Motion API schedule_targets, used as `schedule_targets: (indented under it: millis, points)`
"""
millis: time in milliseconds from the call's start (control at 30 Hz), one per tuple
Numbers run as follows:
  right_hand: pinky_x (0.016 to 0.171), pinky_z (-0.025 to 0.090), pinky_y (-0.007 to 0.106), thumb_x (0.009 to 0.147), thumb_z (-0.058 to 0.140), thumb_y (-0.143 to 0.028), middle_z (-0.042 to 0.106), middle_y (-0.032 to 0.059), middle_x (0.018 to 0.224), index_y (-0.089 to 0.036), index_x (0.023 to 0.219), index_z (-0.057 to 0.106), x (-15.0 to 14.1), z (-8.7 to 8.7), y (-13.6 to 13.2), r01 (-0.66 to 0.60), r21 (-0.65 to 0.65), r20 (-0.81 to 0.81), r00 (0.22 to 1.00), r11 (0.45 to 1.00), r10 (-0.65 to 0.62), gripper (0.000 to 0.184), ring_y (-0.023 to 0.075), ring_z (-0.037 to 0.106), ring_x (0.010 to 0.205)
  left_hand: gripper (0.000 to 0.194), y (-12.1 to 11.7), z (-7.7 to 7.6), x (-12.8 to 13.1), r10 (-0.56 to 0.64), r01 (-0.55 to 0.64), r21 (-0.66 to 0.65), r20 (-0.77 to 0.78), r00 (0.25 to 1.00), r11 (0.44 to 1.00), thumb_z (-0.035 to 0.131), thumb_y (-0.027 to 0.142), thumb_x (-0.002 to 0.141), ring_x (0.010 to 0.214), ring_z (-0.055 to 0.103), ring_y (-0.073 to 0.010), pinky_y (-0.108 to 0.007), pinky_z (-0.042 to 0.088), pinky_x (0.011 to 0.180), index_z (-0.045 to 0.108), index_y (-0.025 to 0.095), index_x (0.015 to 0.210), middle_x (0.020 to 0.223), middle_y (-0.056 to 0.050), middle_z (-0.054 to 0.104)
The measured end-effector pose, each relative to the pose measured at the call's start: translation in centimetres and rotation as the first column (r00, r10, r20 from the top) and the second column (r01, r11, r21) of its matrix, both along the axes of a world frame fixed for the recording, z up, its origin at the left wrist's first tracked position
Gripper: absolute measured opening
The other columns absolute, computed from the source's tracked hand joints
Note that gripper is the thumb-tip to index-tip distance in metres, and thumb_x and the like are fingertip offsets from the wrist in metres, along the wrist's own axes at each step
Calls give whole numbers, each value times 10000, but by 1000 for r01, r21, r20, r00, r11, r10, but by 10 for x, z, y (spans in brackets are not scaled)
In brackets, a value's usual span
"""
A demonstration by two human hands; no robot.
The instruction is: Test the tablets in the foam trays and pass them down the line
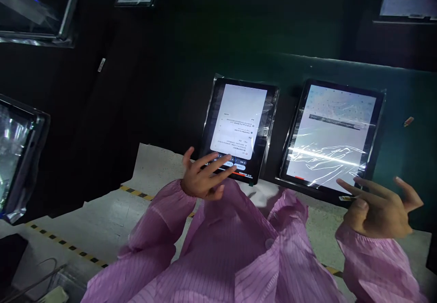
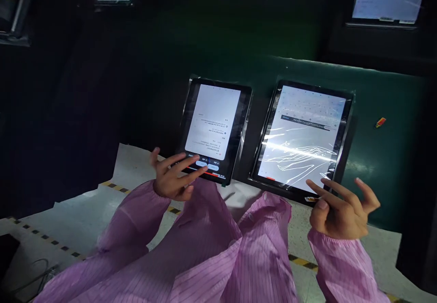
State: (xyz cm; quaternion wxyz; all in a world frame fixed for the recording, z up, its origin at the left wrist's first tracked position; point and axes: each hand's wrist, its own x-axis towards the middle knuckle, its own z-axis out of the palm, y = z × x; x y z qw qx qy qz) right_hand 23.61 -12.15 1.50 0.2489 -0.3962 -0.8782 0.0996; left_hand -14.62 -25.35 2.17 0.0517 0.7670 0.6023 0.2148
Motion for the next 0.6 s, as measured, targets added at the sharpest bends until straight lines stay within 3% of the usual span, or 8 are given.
schedule_targets:
  millis: [133,367,600]
  points:
    - [845,440,427,765,509,-169,668,-49,586,-249,809,682,-1,-3,4,-25,48,-36,999,999,27,196,163,642,476,409,10,-2,13,-71,70,-52,-2,998,996,416,423,865,1014,585,-242,-539,123,1198,728,332,1112,1085,4,763]
    - [793,481,439,732,544,-135,710,-63,674,-282,796,644,-9,6,4,-38,62,-51,998,997,42,190,188,649,490,402,17,1,9,-93,100,-93,70,993,991,404,399,883,963,633,-222,-481,113,1226,719,303,1113,1060,-4,774]
    - [901,484,455,767,494,-93,712,-60,681,-254,814,579,-14,21,3,-22,-124,42,999,992,27,188,197,688,579,365,28,9,0,-161,222,-271,232,959,937,455,407,855,1092,627,-238,-519,168,1213,730,276,1055,1167,-22,745]
